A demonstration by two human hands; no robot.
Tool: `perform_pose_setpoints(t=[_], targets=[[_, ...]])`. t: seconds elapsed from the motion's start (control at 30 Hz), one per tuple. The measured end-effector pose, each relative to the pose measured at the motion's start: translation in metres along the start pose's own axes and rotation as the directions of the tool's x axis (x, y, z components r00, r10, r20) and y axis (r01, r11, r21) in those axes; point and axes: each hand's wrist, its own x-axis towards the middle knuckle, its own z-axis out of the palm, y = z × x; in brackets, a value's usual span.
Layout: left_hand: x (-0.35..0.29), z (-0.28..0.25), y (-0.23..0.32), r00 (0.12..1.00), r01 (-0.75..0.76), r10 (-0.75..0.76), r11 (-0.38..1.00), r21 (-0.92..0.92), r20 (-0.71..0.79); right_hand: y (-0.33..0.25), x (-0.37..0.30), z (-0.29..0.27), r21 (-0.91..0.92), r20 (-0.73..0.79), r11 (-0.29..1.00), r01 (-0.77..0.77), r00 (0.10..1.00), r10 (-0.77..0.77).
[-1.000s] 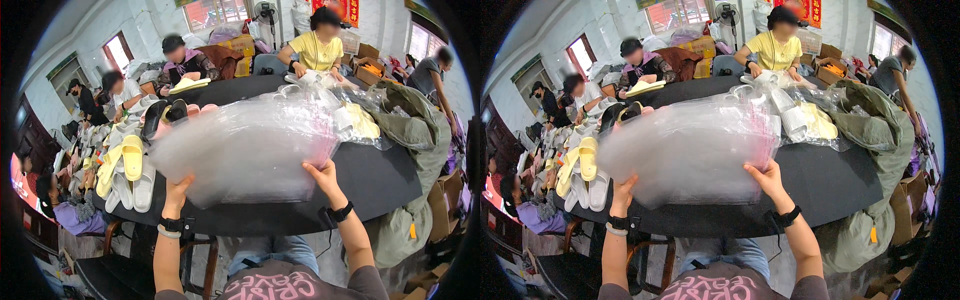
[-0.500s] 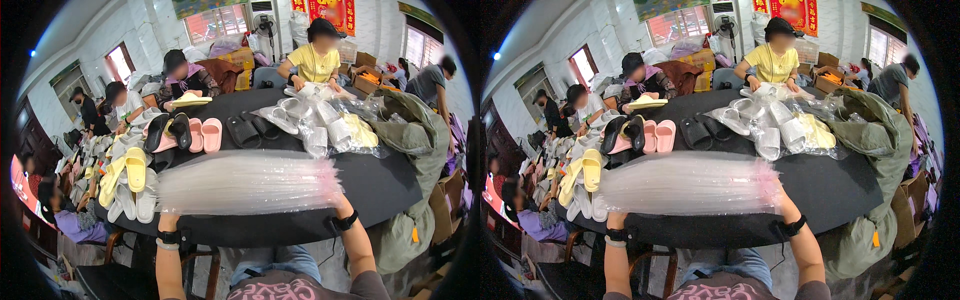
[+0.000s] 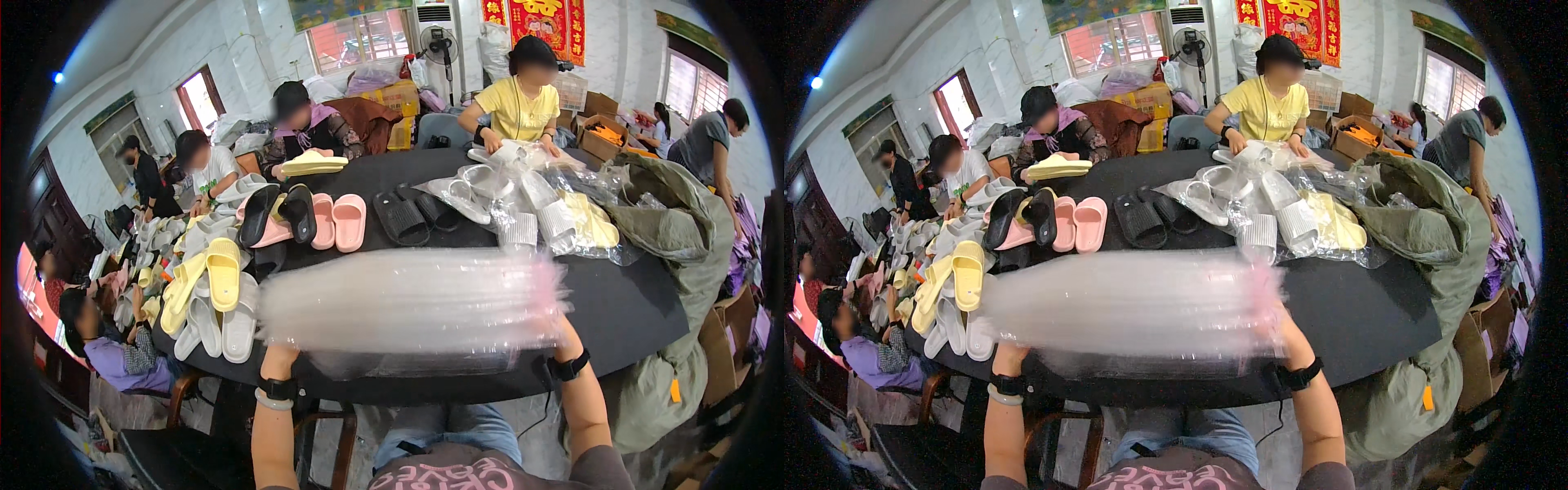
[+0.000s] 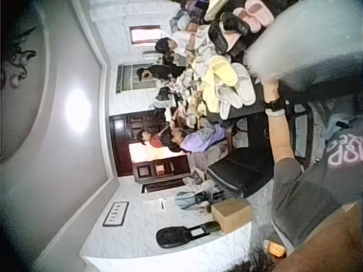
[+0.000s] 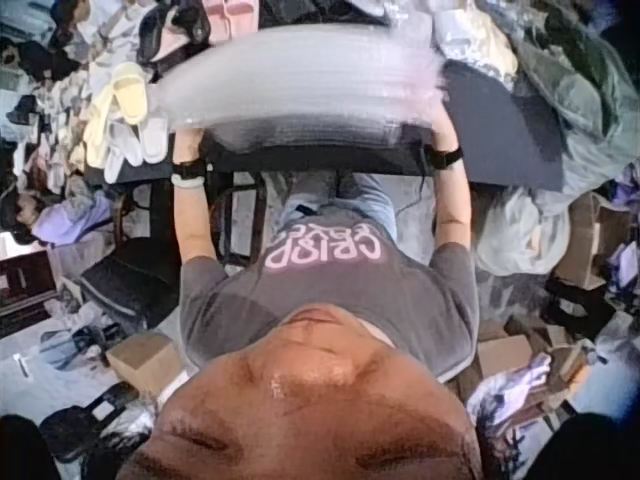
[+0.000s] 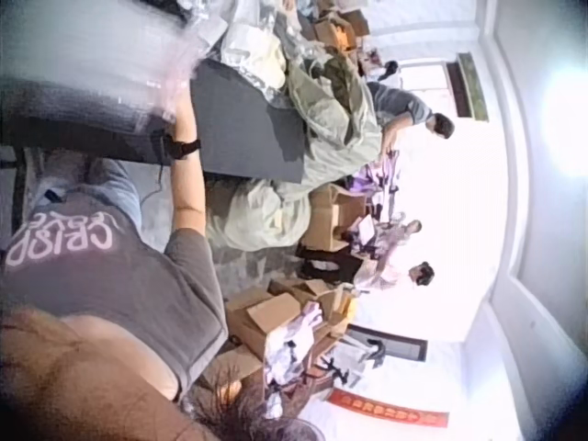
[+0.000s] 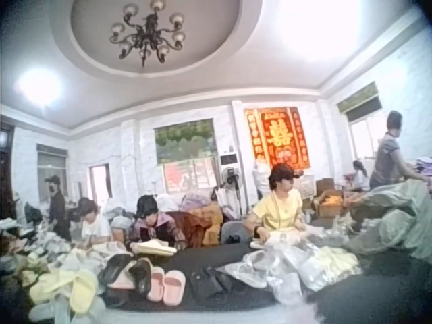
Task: The person places pairs of colorful slippers into clear plastic bags on a table. They handle multiple pairs in various colors, including white, pink, yellow, and black, arranging them inside the bags. Other workers are visible in the background performing similar tasks.
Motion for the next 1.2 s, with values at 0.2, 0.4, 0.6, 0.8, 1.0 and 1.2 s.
perform_pose_setpoints(t=[0.2, 0.4, 0.6, 0.8, 1.0, 1.2], targets=[[0.015, 0.014, 0.047, 0.998, 0.061, -0.060, 0.892, -0.448, 0.017, -0.034, 0.004, -0.001, 0.013, -0.043, 0.996, -0.091, 0.995, 0.092], [0.002, 0.008, 0.042, 0.997, 0.079, -0.077, 0.944, -0.320, 0.021, -0.052, -0.007, -0.003, -0.022, 0.132, 0.984, -0.175, 0.975, 0.176], [-0.035, -0.009, 0.015, 0.999, 0.003, 0.005, 0.983, 0.184, -0.042, -0.056, -0.015, 0.006, -0.046, 0.214, 0.975, -0.215, 0.952, 0.220], [-0.031, -0.018, 0.116, 0.949, -0.304, 0.183, 0.306, 0.902, 0.257, -0.104, -0.008, -0.022, -0.064, 0.308, 0.958, -0.279, 0.908, 0.285], [0.027, 0.046, 0.144, 0.886, 0.407, -0.388, 0.913, -0.027, 0.253, -0.050, 0.023, -0.007, 0.086, 0.163, 0.833, -0.546, 0.833, 0.529], [0.063, 0.078, 0.043, 0.786, 0.572, -0.448, 0.788, -0.226, 0.426, 0.062, 0.035, 0.014, 0.291, 0.248, 0.537, -0.792, 0.605, 0.757]])
